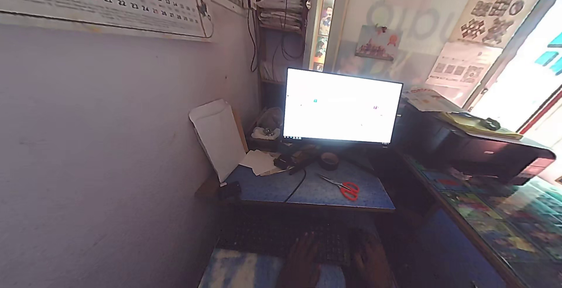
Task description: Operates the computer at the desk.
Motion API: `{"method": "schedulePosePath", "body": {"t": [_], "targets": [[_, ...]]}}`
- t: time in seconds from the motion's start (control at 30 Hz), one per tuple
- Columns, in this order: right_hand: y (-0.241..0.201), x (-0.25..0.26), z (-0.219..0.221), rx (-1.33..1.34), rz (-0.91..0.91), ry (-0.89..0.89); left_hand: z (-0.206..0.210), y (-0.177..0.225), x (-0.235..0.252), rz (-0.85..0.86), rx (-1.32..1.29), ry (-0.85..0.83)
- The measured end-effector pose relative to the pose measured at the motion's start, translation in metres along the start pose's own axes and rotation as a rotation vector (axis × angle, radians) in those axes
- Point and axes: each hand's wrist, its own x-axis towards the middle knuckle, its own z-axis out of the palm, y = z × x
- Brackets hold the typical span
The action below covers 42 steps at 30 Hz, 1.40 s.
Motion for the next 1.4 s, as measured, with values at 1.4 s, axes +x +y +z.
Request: {"method": "schedulePosePath", "body": {"t": [1.4], "targets": [[-0.002, 0.0, -0.006, -0.032, -0.009, 0.015, -0.01, 0.002, -0.002, 0.032, -0.105, -0.026]]}}
